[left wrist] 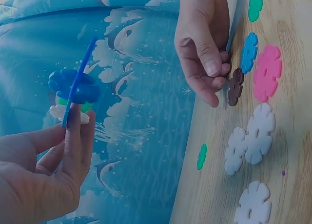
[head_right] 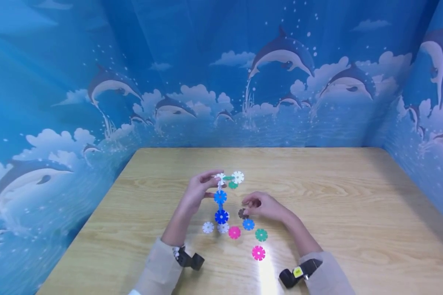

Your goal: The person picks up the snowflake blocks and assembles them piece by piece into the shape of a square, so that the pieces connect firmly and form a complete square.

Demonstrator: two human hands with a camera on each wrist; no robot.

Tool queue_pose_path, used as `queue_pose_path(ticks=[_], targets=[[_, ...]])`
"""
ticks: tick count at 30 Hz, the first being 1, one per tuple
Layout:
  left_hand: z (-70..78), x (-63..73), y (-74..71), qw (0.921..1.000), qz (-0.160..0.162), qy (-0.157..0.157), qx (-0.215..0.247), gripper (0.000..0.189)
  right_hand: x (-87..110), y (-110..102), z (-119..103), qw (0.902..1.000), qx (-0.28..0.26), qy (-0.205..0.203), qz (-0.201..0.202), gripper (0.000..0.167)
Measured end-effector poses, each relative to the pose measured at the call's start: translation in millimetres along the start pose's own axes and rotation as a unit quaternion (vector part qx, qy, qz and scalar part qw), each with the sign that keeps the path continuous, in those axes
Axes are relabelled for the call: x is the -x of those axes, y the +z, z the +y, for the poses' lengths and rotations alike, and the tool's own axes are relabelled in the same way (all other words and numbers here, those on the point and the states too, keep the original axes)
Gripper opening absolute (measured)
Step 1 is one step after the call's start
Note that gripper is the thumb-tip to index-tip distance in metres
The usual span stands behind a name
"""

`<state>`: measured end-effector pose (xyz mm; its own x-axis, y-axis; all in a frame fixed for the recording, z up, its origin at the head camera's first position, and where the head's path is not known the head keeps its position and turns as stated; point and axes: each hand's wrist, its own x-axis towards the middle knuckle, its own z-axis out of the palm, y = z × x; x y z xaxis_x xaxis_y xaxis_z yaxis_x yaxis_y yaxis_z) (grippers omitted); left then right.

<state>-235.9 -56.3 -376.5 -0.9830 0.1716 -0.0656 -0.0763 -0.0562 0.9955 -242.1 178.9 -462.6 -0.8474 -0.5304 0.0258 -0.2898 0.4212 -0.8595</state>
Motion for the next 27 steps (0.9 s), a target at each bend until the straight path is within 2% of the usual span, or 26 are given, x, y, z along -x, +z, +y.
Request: queue_pose_path(ticks=[5, 12, 16, 22, 27], targets=[[-0.8, 0.4, -0.1, 1.0000, -0.004, 0.000, -0.004, 0.029, -0.1, 2.9, -0.4, 0.9996, 0.026, -0.001, -0.011, 0.039], [-2.2, 0.1, -0.2, 1.0000, -0.006, 0.005, -0.003, 0.030, -0.3, 4.9, -1.0, 0.9980, 0.062, -0.014, -0.005, 0.032], [-2.8, -0.5, -0.6, 0.9999, -0.009, 0.008, -0.003, 0.030, -0.5, 5.1, -1.2, 0.9987, 0.048, -0.016, -0.009, 0.027], [-1.8, -0.6, -0.4, 0.9999, -0.012, 0.005, -0.004, 0.029, -2.3, 3.9, -0.6, 0.9998, -0.001, -0.016, -0.015, 0.023], [-1.8, -1.1, 0.0, 0.9999, -0.013, -0.001, 0.000, 0.029, -1.3, 0.3, -1.3, 0.9998, -0.010, -0.017, -0.001, 0.018]])
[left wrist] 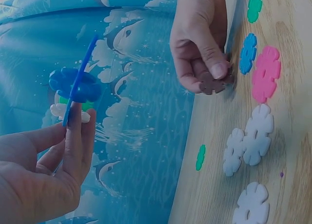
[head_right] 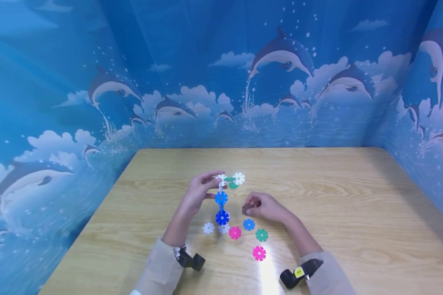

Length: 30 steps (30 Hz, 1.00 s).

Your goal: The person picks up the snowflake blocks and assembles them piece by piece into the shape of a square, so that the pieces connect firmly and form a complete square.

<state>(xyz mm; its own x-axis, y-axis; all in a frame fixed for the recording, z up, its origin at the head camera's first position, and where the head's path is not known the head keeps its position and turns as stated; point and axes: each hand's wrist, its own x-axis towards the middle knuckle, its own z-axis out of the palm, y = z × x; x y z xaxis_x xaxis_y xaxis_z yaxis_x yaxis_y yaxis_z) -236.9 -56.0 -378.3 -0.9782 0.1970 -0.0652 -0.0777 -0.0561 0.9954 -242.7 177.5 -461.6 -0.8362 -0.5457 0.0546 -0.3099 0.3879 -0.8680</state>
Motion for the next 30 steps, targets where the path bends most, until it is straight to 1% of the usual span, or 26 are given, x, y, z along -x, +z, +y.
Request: queue_pose_path(ticks=[3, 7, 10, 12, 15, 17, 19, 23, 27, 30], targets=[[-0.2, -0.3, 0.0, 1.0000, 0.000, -0.003, 0.002, 0.029, 1.0, -3.6, -2.8, 0.9996, 0.009, 0.019, 0.017, 0.013], [-0.4, -0.1, -0.2, 1.0000, -0.001, -0.003, 0.004, 0.029, 2.7, -11.4, -12.2, 0.9982, 0.015, 0.032, 0.049, 0.014], [-0.5, -0.3, -0.6, 1.0000, -0.002, -0.002, 0.007, 0.029, 4.2, -19.0, -23.0, 0.9963, 0.004, 0.027, 0.081, 0.018], [-0.5, -0.6, -0.8, 1.0000, -0.002, -0.001, 0.009, 0.029, 6.9, -23.5, -39.1, 0.9945, 0.005, 0.024, 0.102, 0.017], [-0.8, -0.7, -1.1, 1.0000, -0.002, 0.000, 0.010, 0.029, 8.8, -29.1, -52.0, 0.9920, 0.006, 0.019, 0.125, 0.017], [-0.9, -0.7, -1.0, 1.0000, -0.002, 0.001, 0.009, 0.028, 10.5, -31.5, -58.8, 0.9907, 0.013, 0.016, 0.134, 0.018], [-0.8, -0.2, -0.9, 1.0000, -0.002, -0.001, 0.009, 0.028, 10.3, -33.1, -56.1, 0.9898, 0.013, 0.013, 0.141, 0.019], [-0.3, 0.4, -0.5, 1.0000, -0.003, -0.003, 0.006, 0.028, 12.6, -35.0, -63.5, 0.9878, 0.022, 0.008, 0.154, 0.020], [-0.3, 0.6, 0.4, 1.0000, -0.007, -0.005, 0.001, 0.029, 14.1, -35.6, -71.1, 0.9856, 0.025, 0.013, 0.167, 0.020], [-1.0, 0.4, 1.4, 0.9999, -0.014, -0.003, -0.002, 0.030, 14.3, -35.0, -74.5, 0.9836, 0.029, 0.010, 0.178, 0.019]])
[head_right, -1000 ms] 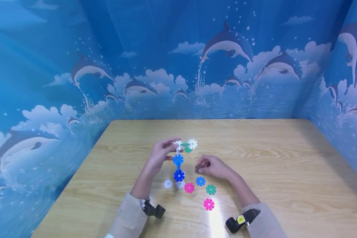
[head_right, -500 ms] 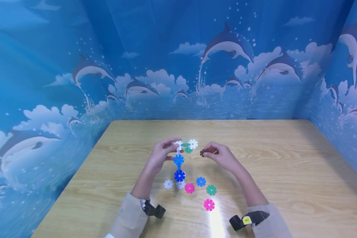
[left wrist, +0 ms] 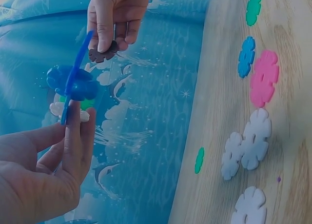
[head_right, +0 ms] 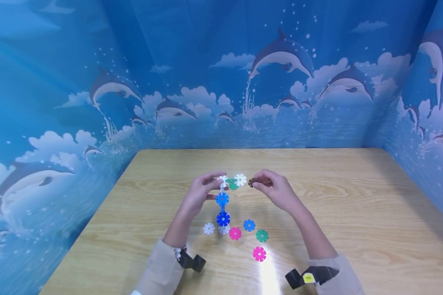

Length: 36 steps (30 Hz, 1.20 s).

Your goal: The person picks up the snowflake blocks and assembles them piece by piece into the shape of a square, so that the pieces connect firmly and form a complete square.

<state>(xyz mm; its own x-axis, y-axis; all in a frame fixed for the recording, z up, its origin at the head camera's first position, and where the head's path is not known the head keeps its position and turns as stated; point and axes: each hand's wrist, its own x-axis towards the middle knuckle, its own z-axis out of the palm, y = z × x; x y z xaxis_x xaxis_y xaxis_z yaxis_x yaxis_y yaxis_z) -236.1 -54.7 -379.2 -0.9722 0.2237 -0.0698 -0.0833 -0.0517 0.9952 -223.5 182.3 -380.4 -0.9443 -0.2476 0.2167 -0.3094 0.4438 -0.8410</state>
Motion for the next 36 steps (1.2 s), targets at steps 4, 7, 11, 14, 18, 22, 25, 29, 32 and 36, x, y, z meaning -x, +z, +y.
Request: queue_pose_path(ticks=[4, 7, 11, 14, 18, 22, 25, 29, 32, 36], targets=[[-1.0, 0.1, 1.5, 0.9999, -0.010, 0.006, 0.001, 0.030, 0.1, 1.2, -2.6, 0.9998, 0.007, -0.010, 0.017, 0.017], [-1.3, 0.3, 2.3, 0.9998, -0.015, 0.009, 0.004, 0.029, 0.2, 1.5, -3.9, 0.9994, 0.016, -0.017, 0.024, 0.017], [-1.7, 0.7, 2.1, 0.9998, -0.015, 0.010, 0.004, 0.029, 0.1, 2.3, -4.7, 0.9985, 0.034, -0.031, 0.029, 0.015], [-1.4, 1.2, 2.0, 0.9998, -0.015, 0.010, 0.002, 0.029, 0.4, 3.3, -6.4, 0.9967, 0.051, -0.052, 0.036, 0.012], [-0.7, 1.1, 2.4, 0.9999, -0.016, 0.007, 0.000, 0.029, 0.9, 4.7, -8.6, 0.9915, 0.076, -0.092, 0.051, 0.007], [0.2, 1.4, 2.6, 0.9999, -0.014, 0.003, -0.002, 0.029, 1.6, 6.8, -9.2, 0.9865, 0.087, -0.123, 0.064, 0.011], [1.1, 1.8, 2.7, 0.9999, -0.008, 0.003, -0.008, 0.029, 2.0, 9.3, -9.3, 0.9835, 0.093, -0.137, 0.073, 0.013], [2.2, 2.4, 3.2, 0.9998, 0.003, 0.001, -0.019, 0.028, 2.2, 13.2, -8.6, 0.9778, 0.100, -0.155, 0.099, 0.014], [1.2, 1.9, 3.4, 0.9997, 0.005, -0.004, -0.024, 0.027, 2.1, 15.7, -7.9, 0.9713, 0.102, -0.176, 0.124, 0.016], [-0.1, 1.6, 3.2, 0.9998, 0.002, -0.003, -0.018, 0.027, 1.4, 18.6, -8.1, 0.9627, 0.099, -0.205, 0.146, 0.019]])
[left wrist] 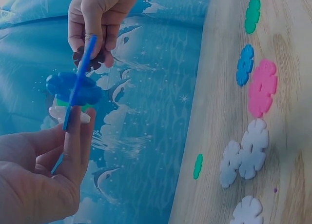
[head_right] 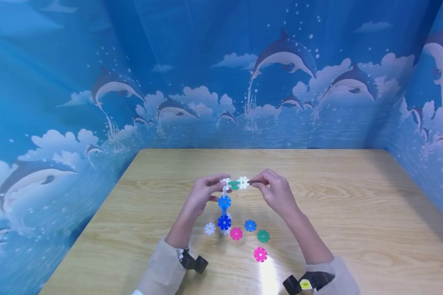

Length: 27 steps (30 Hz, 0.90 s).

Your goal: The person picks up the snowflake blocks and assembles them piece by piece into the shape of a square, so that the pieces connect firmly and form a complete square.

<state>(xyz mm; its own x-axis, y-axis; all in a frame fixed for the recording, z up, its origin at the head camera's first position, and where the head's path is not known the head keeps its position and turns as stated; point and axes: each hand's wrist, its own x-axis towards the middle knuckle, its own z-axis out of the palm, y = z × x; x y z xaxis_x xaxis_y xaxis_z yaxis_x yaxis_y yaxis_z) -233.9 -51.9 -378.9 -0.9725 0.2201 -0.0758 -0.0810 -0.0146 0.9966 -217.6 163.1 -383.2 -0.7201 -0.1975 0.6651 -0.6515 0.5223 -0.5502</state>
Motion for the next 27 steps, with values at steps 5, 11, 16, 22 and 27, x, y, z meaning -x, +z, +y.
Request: queue_pose_path(ticks=[5, 11, 16, 22, 27], targets=[[1.1, 1.3, -0.9, 1.0000, -0.002, -0.002, 0.001, 0.028, 0.2, 1.7, -1.5, 0.9998, 0.004, -0.017, 0.007, 0.019], [9.1, 8.0, -1.0, 0.9994, -0.009, -0.025, -0.023, 0.028, 1.4, 2.3, -4.2, 0.9994, 0.019, -0.029, 0.009, 0.020], [0.8, 1.2, -0.5, 0.9993, -0.005, -0.032, -0.019, 0.027, 0.7, 1.8, -2.7, 0.9978, 0.023, -0.061, 0.010, 0.023], [-2.6, 0.0, 1.6, 0.9992, 0.003, -0.035, -0.016, 0.026, 0.9, 0.0, -1.1, 0.9962, 0.034, -0.080, -0.005, 0.024], [-3.7, 0.4, 2.8, 0.9992, 0.000, -0.034, -0.020, 0.026, 1.3, -1.8, -0.3, 0.9934, 0.054, -0.100, -0.018, 0.024]])
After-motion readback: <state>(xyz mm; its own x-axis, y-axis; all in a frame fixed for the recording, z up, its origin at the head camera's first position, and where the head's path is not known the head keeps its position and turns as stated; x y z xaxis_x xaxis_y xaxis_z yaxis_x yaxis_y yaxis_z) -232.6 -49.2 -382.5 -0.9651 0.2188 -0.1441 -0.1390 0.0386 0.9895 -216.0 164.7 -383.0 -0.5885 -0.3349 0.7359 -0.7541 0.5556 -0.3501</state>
